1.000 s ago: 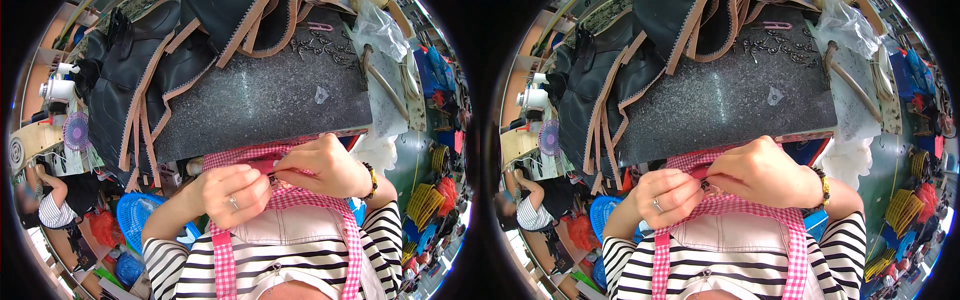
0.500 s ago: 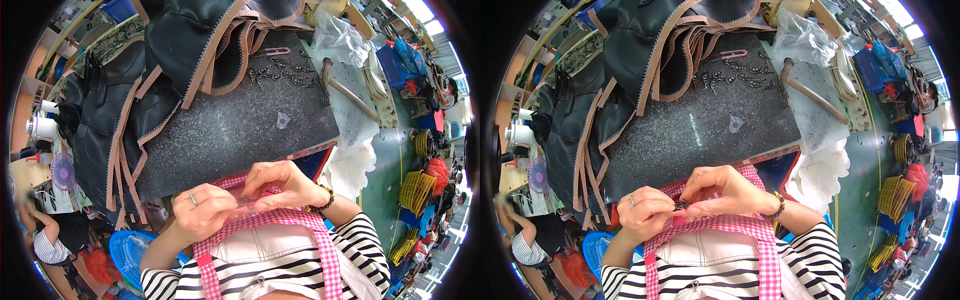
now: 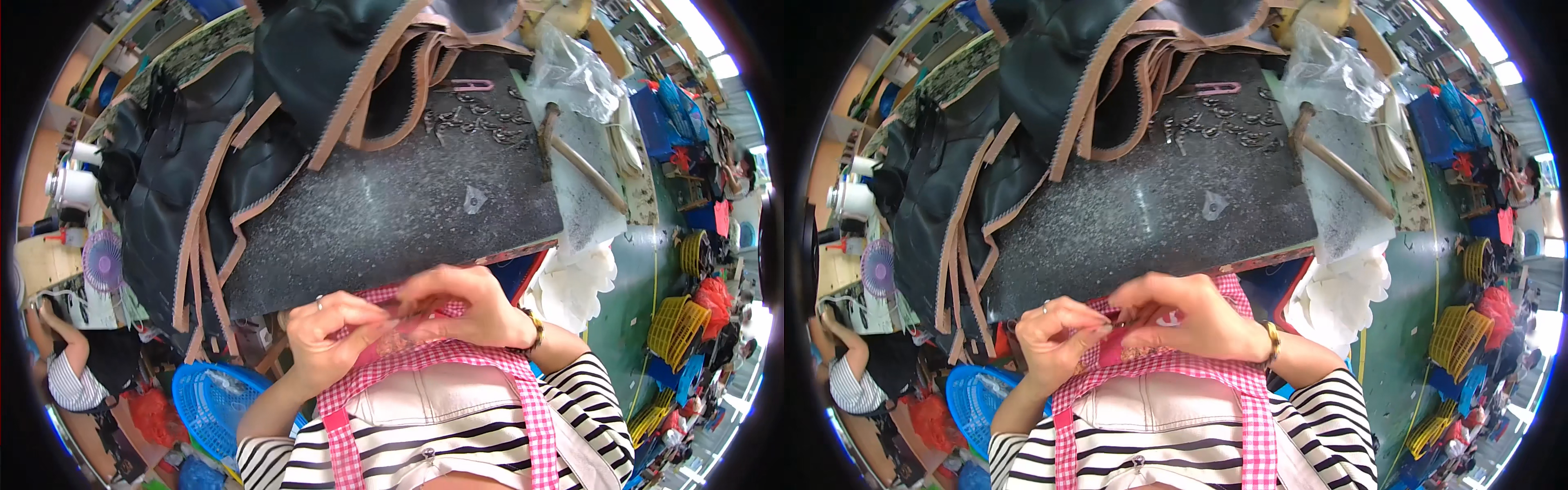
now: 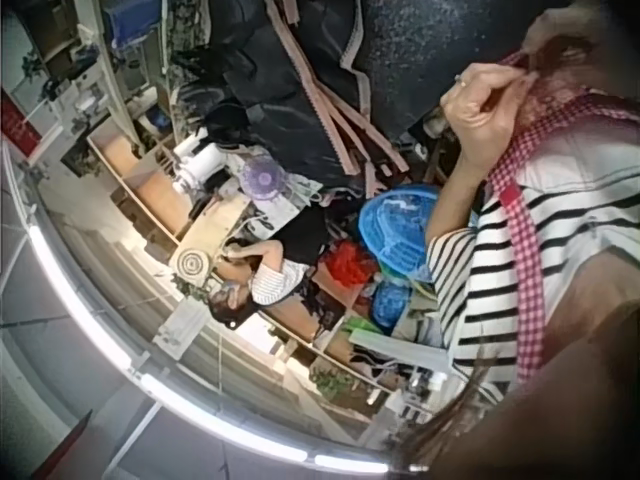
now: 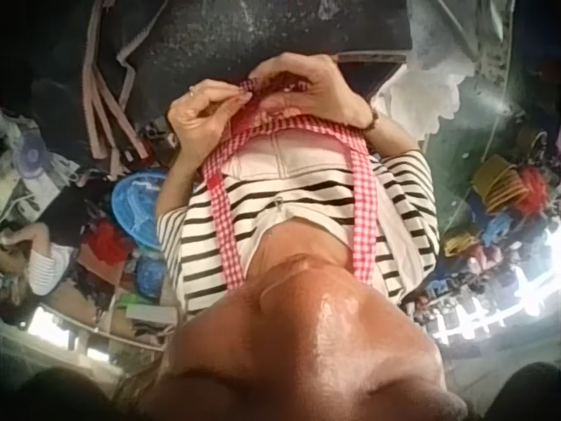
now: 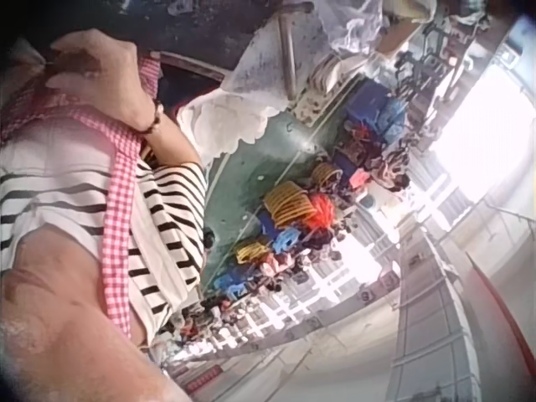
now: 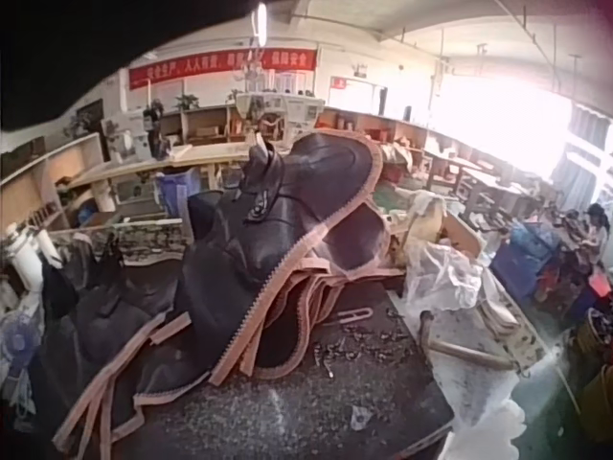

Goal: The person attaches metal rivets to the corners of black leather bag components. They position the rivet, place the bag on a workbench, and use a hammer to secure the fastener. This process is repeated for multiple bag pieces.

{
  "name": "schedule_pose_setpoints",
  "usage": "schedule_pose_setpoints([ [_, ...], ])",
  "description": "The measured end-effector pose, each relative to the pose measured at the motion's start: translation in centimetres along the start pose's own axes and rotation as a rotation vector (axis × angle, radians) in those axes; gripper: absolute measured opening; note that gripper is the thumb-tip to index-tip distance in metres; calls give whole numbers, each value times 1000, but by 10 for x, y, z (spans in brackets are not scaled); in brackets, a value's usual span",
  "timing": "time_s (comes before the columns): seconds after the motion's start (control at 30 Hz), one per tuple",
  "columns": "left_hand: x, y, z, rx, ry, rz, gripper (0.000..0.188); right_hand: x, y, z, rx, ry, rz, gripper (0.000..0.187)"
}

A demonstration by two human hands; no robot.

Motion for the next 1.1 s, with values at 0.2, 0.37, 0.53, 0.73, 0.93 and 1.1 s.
schedule_pose_setpoints([
  [0.2, 0, 5, -19, 375, -38, -60, 7, -9, 0, -16, 306, -99, -62, 14],
  [0.37, -1, 16, -31, 671, -62, -162, 11, -18, -2, -5, -61, 169, -189, 11],
  [0.53, -7, 4, -24, 428, -26, -210, 25, -23, 2, 9, -418, 295, -232, 13],
  [0.73, -12, -2, -25, 518, 12, -246, 25, -30, -1, 14, -468, 326, -174, 14],
  [0.93, -19, -14, -17, 543, 36, -346, 16, -42, 0, 15, -497, 183, -191, 10],
  [1.1, -20, -35, -10, 392, 14, -329, 12, -53, -3, -5, -93, 154, -189, 11],
])
Point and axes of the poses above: each hand's wrist, its own x-axis away from the middle knuckle, its own y-axis out of the palm, z = x × y, the point moved 7 cm from there along -x, towards the middle knuckle, and after that the axes turned 14 degrees about -z, right-handed, at the moved point
